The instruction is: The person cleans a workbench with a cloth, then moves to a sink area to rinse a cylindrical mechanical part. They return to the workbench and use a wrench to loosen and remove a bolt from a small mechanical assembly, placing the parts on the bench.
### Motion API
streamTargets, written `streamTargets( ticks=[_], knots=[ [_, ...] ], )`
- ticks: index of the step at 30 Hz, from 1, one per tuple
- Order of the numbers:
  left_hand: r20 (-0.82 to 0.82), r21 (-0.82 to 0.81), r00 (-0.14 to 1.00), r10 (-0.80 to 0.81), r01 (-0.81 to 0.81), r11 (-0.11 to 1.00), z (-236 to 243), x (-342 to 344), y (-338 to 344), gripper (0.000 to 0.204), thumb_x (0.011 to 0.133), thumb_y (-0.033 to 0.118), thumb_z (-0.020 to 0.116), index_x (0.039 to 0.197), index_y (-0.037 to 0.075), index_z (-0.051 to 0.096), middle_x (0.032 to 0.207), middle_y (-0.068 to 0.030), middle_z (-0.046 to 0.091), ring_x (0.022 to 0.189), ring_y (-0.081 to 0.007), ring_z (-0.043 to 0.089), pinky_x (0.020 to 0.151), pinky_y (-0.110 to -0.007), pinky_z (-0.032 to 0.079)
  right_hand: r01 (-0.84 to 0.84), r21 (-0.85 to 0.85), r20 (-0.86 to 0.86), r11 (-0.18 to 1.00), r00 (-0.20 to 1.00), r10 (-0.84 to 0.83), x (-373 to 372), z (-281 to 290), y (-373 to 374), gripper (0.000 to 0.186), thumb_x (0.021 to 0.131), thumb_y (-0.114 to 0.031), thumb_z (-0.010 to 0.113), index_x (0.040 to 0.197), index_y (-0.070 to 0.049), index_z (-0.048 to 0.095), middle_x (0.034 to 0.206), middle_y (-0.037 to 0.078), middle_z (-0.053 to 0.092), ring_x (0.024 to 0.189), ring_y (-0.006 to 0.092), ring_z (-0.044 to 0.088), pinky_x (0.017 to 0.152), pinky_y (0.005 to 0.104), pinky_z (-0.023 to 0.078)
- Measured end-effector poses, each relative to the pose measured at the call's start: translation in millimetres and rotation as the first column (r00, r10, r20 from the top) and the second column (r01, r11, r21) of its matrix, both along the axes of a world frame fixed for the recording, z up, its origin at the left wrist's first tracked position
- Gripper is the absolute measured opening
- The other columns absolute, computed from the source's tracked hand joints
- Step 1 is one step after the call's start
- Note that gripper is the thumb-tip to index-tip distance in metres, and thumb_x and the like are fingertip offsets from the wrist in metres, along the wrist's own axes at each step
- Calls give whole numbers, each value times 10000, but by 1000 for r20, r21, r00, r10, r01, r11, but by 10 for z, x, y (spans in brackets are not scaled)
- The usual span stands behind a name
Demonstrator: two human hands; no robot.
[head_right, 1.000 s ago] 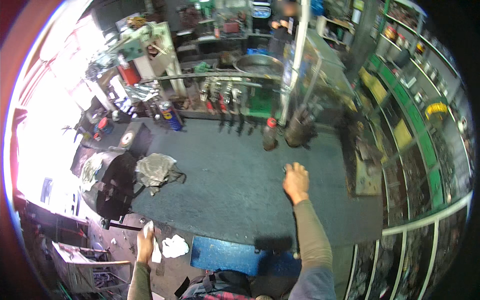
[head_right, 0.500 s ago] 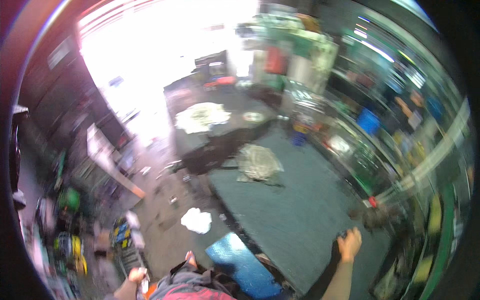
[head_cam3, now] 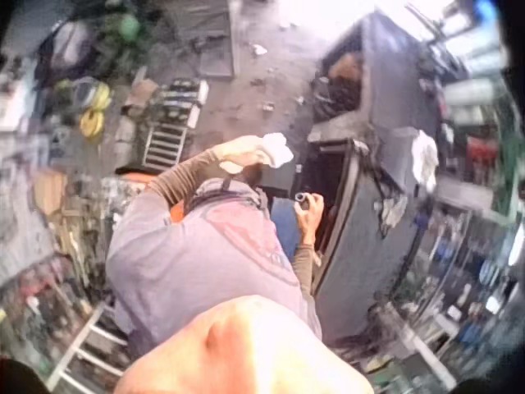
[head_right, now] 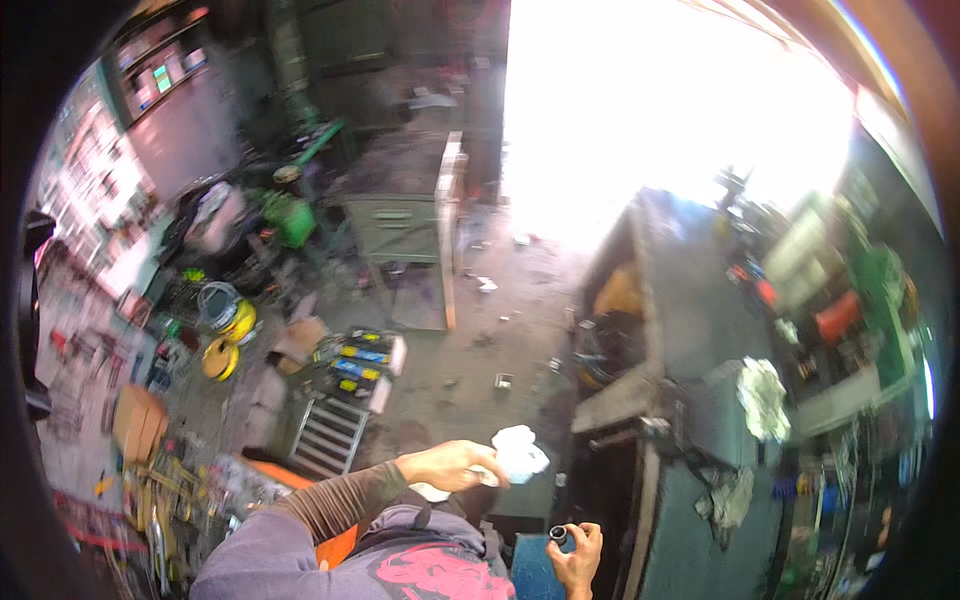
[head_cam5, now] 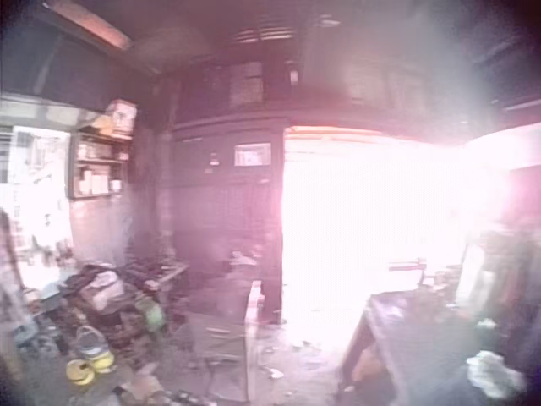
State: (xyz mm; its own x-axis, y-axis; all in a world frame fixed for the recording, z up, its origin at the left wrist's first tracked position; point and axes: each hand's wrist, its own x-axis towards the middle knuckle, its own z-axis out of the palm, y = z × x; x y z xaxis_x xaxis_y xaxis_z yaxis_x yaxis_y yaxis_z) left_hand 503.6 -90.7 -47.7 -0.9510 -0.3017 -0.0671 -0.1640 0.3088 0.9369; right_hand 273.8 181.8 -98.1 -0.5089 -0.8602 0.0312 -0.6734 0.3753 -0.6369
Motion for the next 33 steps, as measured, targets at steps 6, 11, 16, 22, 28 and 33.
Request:
streamTargets(
  ticks=[6, 11, 16, 22, 28, 33],
  knots=[
    [-656, -208, 618, -434, 405, 890, 1776, 384, -496, 135, 838, 79, 661, 918, -17, 713, 830, -124, 651, 815, -288, 638, 730, -394, 503, -249, 19, 23, 968, 968, 249, 127, -387, -1315, 337, 819, -169, 801, 1118, -38, 721, 1101, 124, 617, 906, 263, 620, 820, 362, 525],
    [-752, -274, 454, -479, 446, 852, 2412, 778, -773, 322, 857, 395, 824, 954, 98, 748, 826, -70, 660, 862, -319, 619, 816, -447, 474, -557, 37, 102, 830, 828, 551, 192, -580, -2614, 392, 678, -173, 827, 1004, 16, 719, 1025, 148, 569, 923, 318, 592, 825, 412, 499],
    [-823, -264, 473, -315, 172, 949, 2382, 934, -1132, 323, 860, 391, 807, 812, 88, 709, 768, -76, 649, 806, -336, 625, 781, -459, 484, -765, 33, 82, 643, 643, 761, 648, -274, -4058, 407, 598, -150, 802, 968, 4, 731, 990, 152, 607, 981, 356, 609, 865, 420, 504],
    [-771, -300, 626, -116, -197, 933, 2521, 1335, -1425, 244, 949, 347, 732, 836, 133, 703, 862, -26, 648, 857, -288, 629, 757, -408, 504, -948, 11, 152, 319, 317, 936, 1704, -549, -5517, 468, 622, -194, 837, 1056, -37, 756, 967, 134, 641, 935, 316, 646, 851, 394, 537],
    [-833, -268, 422, 357, -873, 406, 2259, 1876, -1265, 222, 1011, 269, 676, 854, 112, 687, 918, -25, 659, 792, -250, 621, 662, -392, 507, -979, -56, 220, 194, 177, 959, 3147, -951, -6023, 465, 702, -287, 862, 1075, -30, 761, 1038, 150, 693, 955, 314, 693, 876, 399, 570],
    [-980, -49, -41, 195, -900, -434, 1909, 2277, -1201, 120, 811, 212, 684, 800, 92, 677, 860, -85, 644, 770, -289, 570, 760, -444, 527, -987, -61, 282, 151, 128, 951, 4729, -1303, -6085, 499, 722, -318, 879, 1088, -2, 754, 930, 161, 725, 828, 276, 695, 755, 395, 555]
  ],
)
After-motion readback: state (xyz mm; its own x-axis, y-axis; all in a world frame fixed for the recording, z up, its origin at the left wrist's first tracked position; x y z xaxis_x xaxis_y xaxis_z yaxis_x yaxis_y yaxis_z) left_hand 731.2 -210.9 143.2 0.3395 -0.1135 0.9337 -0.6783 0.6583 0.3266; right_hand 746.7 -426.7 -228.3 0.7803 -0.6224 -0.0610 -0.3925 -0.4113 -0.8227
